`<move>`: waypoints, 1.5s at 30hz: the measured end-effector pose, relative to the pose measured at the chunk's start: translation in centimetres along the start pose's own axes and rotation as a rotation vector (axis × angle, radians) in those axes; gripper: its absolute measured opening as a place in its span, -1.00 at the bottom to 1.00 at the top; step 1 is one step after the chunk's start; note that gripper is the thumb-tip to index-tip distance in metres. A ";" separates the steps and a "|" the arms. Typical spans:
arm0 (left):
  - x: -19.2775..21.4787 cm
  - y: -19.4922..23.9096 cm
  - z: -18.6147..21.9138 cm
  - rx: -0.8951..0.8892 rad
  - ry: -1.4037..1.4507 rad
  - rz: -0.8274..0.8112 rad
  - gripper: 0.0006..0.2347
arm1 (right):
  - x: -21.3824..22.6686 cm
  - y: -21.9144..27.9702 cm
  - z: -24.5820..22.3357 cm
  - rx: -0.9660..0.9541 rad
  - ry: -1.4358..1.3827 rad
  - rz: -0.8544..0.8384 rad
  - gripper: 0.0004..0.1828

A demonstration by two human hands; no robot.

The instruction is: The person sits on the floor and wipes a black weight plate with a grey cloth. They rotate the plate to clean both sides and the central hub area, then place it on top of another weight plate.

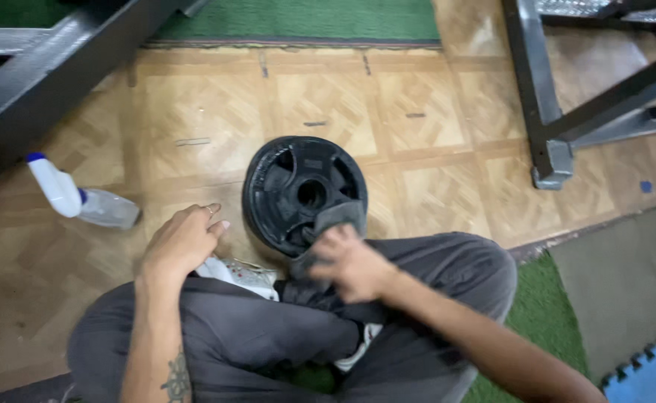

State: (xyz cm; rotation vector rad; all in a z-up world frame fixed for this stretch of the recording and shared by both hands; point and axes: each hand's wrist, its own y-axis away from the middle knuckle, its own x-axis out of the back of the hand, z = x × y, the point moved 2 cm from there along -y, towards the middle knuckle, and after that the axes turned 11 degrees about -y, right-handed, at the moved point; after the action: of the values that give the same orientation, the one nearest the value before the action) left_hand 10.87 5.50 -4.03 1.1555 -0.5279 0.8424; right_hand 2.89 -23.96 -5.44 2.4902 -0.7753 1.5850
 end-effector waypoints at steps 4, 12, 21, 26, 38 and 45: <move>-0.4 -0.2 0.1 -0.068 0.010 0.039 -0.56 | 9.4 1.7 0.9 -0.159 -0.230 0.401 -0.66; -0.1 -0.5 2.2 -0.153 0.004 0.144 -0.57 | 16.7 0.8 -0.5 -0.415 -0.358 0.548 -0.02; -0.9 1.3 9.3 -0.741 0.233 0.670 -0.44 | 9.1 -0.1 5.6 -0.451 -0.405 0.619 -0.60; -3.5 -1.4 11.2 -0.804 0.343 0.827 -0.72 | 14.2 -0.2 2.4 -0.469 -0.917 0.669 -0.68; 6.4 7.4 18.5 -0.659 0.309 0.443 -0.83 | 14.4 0.2 -0.2 -0.591 -0.537 0.530 -0.33; 11.7 8.7 15.4 -0.659 -0.005 0.533 -0.78 | 17.6 3.1 2.9 -0.399 -0.481 0.495 -0.77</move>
State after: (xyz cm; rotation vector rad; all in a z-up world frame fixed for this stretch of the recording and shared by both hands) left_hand 11.69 -4.01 14.84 0.4073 -1.0514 1.0078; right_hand 9.70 -34.09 7.88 2.4985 -1.6848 0.7746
